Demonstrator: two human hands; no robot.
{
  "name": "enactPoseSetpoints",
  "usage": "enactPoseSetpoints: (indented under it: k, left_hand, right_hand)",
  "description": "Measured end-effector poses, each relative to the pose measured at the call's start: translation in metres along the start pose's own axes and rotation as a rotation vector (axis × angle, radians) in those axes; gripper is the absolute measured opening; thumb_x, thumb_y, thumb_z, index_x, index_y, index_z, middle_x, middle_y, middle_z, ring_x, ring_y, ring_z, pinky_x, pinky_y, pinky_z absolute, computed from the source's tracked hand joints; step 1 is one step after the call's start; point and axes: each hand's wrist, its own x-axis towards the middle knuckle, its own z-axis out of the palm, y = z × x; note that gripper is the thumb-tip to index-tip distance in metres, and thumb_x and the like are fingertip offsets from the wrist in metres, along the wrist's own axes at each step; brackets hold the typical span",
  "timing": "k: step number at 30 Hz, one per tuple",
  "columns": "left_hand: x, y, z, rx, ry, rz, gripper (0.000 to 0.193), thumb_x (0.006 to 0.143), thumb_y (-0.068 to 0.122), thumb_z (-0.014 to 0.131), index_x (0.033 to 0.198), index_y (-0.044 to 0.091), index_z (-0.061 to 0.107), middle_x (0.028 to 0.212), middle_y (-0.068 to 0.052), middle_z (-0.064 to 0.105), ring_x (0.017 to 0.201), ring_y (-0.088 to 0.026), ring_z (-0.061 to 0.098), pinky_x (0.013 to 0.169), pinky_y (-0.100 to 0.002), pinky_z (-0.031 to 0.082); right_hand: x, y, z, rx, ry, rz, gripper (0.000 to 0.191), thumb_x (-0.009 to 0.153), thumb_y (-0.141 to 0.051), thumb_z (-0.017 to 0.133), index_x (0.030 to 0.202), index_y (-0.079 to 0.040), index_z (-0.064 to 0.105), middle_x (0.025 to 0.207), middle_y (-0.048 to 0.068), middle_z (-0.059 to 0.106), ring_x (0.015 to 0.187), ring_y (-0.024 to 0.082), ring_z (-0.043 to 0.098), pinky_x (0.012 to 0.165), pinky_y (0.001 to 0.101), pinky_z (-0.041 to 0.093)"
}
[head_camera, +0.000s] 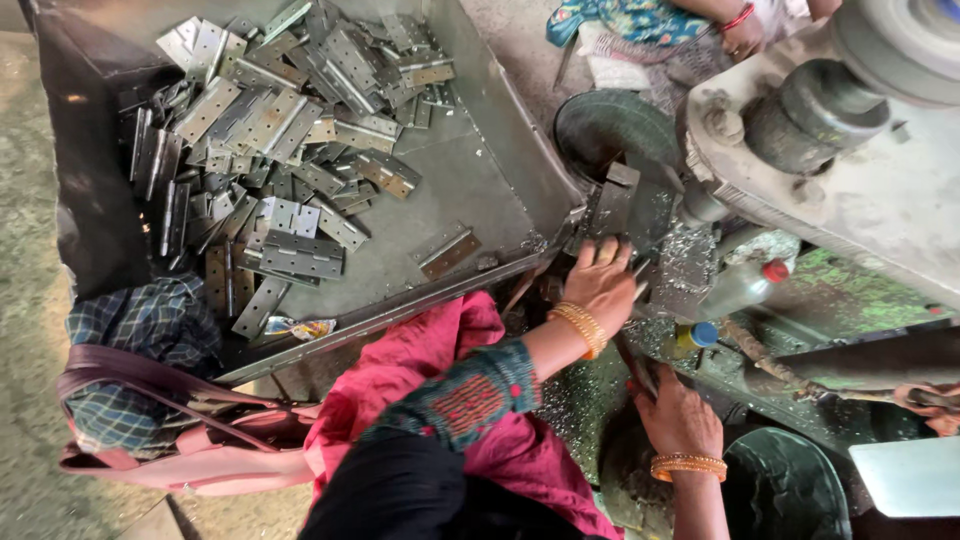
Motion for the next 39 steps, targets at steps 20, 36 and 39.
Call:
enactPoseSetpoints:
  k: [20, 36, 39]
  left_hand:
    - [0.007, -0.001, 0.044, 0.036, -0.191, 0.059, 0.055, 0.103, 0.042, 0.049, 0.13, -0.002, 0.067, 0.15, -0.02, 0.056, 0.147, -0.028, 0.045, 0.134, -0.048, 0.005]
    - [0.006, 0.0, 0.031, 0.163, 0.199, 0.076, 0.05, 0.082, 0.014, 0.056, 0.127, -0.005, 0.067, 0.142, -0.022, 0.059, 0.136, -0.033, 0.051, 0.126, -0.048, 0.016]
    - [0.022, 0.001, 0.037, 0.249, 0.222, 0.039, 0.06, 0.082, 0.015, 0.05, 0.137, -0.005, 0.063, 0.15, -0.022, 0.051, 0.141, -0.033, 0.044, 0.125, -0.047, 0.014]
  right_hand:
    - [0.004, 0.016, 0.011, 0.156, -0.063, -0.154, 0.051, 0.093, -0.052, 0.063, 0.116, -0.007, 0.055, 0.09, 0.027, 0.072, 0.095, 0.048, 0.066, 0.079, 0.0596, 0.048]
    - [0.02, 0.066, 0.143, 0.281, -0.029, -0.004, 0.042, 0.093, -0.042, 0.059, 0.119, -0.009, 0.066, 0.101, 0.026, 0.074, 0.099, 0.046, 0.07, 0.082, 0.0554, 0.055]
    - [0.045, 0.08, 0.131, 0.097, -0.018, -0.002, 0.044, 0.095, -0.045, 0.059, 0.12, -0.009, 0.067, 0.104, 0.025, 0.074, 0.099, 0.045, 0.071, 0.083, 0.055, 0.057]
